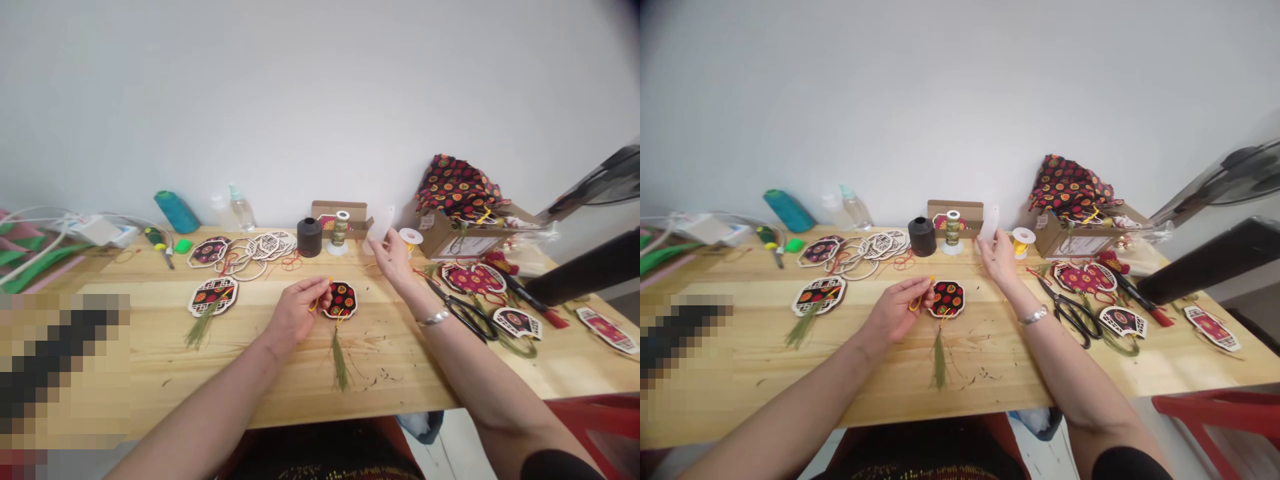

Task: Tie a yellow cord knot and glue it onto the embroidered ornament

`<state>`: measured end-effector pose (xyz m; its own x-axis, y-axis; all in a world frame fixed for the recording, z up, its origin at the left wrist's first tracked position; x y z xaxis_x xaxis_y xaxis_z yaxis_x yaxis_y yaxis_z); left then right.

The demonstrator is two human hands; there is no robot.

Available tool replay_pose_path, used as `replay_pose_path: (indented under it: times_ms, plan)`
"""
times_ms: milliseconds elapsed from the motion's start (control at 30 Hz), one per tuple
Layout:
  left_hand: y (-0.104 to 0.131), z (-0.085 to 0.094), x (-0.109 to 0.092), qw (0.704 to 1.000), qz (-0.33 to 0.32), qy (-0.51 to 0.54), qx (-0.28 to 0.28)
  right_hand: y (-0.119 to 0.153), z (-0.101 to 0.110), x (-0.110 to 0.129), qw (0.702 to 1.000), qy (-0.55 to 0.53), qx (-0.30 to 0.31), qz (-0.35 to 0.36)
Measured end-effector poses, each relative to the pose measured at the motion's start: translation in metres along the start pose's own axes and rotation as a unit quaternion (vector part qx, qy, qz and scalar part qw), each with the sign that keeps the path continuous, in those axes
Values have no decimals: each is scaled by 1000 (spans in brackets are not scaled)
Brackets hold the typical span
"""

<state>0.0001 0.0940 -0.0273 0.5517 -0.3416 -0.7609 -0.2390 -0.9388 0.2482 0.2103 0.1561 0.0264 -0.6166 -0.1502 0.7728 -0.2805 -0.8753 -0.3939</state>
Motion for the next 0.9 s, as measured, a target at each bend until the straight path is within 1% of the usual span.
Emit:
replay_pose_path:
  times_ms: [67,100,133,200,267,300,367,400,467,567,667,700,800,900]
  plan:
    - [0,1,-2,1000,-4,5,-2,14,11,22,997,-25,19,75]
    - [-1,1,-3,1000,-8,6,-2,22,14,32,993,-38,37,101]
    - [-1,1,-3,1000,-11,7,-2,30,19,39,991,-62,42,115]
    - [-2,1,-3,1000,-13,5,-1,46,20,48,984,-108,83,116]
    - [-2,1,-2,1000,-12,5,-3,59,15,51,976,-149,127,94]
    - [-3,1,-2,1000,-11,5,-5,66,11,52,971,-162,156,87]
    - [-3,2,-2,1000,-9,5,-9,76,5,53,964,-164,190,85]
    - [-4,2,-2,1000,-6,5,-9,81,4,54,961,-162,203,96]
    - [-4,2,-2,1000,2,6,-9,89,4,58,954,-156,216,139]
    - [-3,1,-2,1000,12,15,-14,100,3,64,942,-123,225,215]
    - [-2,0,-1,999,24,23,-15,107,-1,66,937,-86,216,261]
    - [-2,-1,0,999,29,25,-14,108,-1,67,937,-77,203,275]
    - [-1,-3,4,999,45,29,-9,111,2,70,937,-48,139,317]
    - [-1,-8,7,998,58,33,12,116,5,77,923,-23,91,373]
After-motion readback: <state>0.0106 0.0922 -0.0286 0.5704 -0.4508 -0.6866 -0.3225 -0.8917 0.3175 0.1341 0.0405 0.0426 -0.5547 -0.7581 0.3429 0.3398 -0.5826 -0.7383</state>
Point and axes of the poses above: each hand's wrist, its own y-axis away from the middle knuckle, its own z-axis out of the back of the hand, x = y × z, the point moved 8 cm from there along -y, towards the middle knuckle, and after that the axes turned 4 degrees about y, right-handed, at the moved point
